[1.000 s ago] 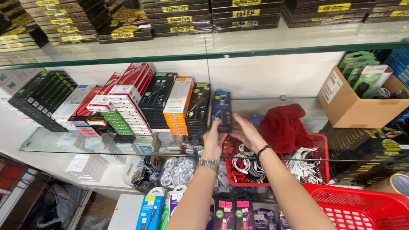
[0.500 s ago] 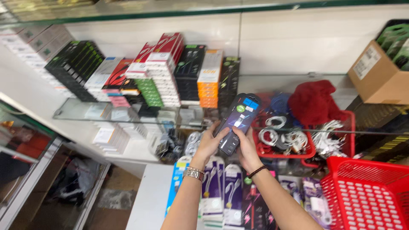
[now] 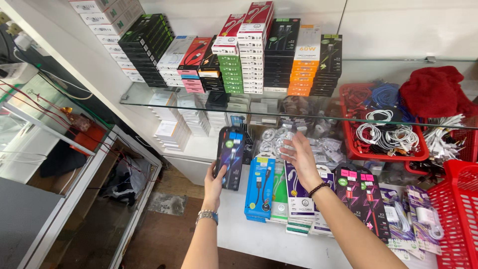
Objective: The person bundles loose white charging cables in a red basket, then picks up boxed electronics accessories from the glass display shelf and stacks them on the counter. They use a red cloth to wipe the shelf surface and wipe individual product boxes before placing them back on the shelf.
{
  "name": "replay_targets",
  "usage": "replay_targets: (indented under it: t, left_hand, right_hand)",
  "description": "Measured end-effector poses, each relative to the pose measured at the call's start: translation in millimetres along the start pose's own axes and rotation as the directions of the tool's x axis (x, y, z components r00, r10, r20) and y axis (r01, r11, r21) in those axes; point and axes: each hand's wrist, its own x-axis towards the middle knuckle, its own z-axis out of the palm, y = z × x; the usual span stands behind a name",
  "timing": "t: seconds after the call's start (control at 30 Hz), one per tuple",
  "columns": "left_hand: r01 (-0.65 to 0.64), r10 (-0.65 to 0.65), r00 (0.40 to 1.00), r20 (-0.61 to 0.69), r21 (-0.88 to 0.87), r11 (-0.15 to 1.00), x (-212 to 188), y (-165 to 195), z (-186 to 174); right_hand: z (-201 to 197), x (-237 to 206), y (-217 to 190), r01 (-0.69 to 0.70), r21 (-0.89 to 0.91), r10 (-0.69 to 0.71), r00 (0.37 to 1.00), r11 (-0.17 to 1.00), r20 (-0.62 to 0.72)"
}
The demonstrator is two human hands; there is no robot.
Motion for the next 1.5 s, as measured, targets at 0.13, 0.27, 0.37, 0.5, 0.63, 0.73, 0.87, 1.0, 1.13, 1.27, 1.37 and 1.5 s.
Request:
replay_targets:
  t: [0.13,0.27,0.37,0.5,0.63,0.73,0.87,1.0,1.13,1.27,1.37,1.5]
  left_hand:
    - [0.215,-0.212,0.977,-0.033,0.172,0.961,10.5,-55.6,-21.7]
    - [0.249,-0.295,0.955,0.027,0.466,0.849,10.1,-87.4,-17.7]
    - [0.249,-0.332,0.934,-0.131,0.906,0.343,12.6,-89.1,-4.5]
    - [0.363,-0.006,0.907,-0.421,0.776,0.516,11.7,-40.9,34.9]
    - [-0.339,0.732,0.612,-0.300,0.736,0.585,8.2,27.6,106.6]
    - [-0.604,0.758,0.643,-0.112,0.534,0.592,11.9,59.2,166.5]
    - [-0.318,0.325,0.895,0.305,-0.073,0.945,46.2,56.0,254.8]
    - [0.382,-0.103,0.888,0.449,-0.594,0.708,82.6,34.2,320.9]
    - [0.391,-0.054,0.897,0.438,-0.733,0.557,87.8,44.1,346.4]
    - [0.357,-0.092,0.928,0.361,-0.789,0.500,73.4,82.5,356.0]
    - [0.361,-0.073,0.927,0.369,-0.817,0.450,55.5,102.2,359.1]
    - [0.399,-0.069,0.905,0.419,-0.784,0.475,43.6,110.0,360.1]
  right_hand:
    - [-17.7,3.0,2.3,-0.069,-0.067,0.070,0.997,0.995,0.015]
    - [-35.4,4.8,-0.3,-0.127,-0.064,0.129,0.992,0.990,0.016]
    - [-44.9,4.8,-2.1,-0.134,-0.094,0.137,0.990,0.986,0.022]
    - [-53.3,11.6,-4.1,-0.136,-0.123,0.138,0.990,0.983,0.010]
    - [-64.2,34.5,-13.6,-0.030,-0.153,0.032,0.999,0.988,0.008]
    - [-75.3,59.4,-29.8,0.158,-0.114,-0.164,0.986,0.981,-0.044]
    - [-87.8,95.7,-63.0,0.235,-0.003,-0.232,0.960,0.972,-0.154]
    - [-93.3,122.4,-91.0,0.044,0.108,-0.029,0.989,0.993,-0.143]
    - [-93.9,135.8,-98.8,-0.103,0.132,0.114,0.991,0.986,-0.072]
    - [-85.8,134.7,-106.2,-0.136,0.039,0.132,0.986,0.990,0.099]
    - [-72.4,132.1,-121.4,-0.165,-0.055,0.172,0.971,0.985,0.167]
    - [-52.8,141.2,-143.3,-0.235,-0.160,0.256,0.959,0.959,0.119]
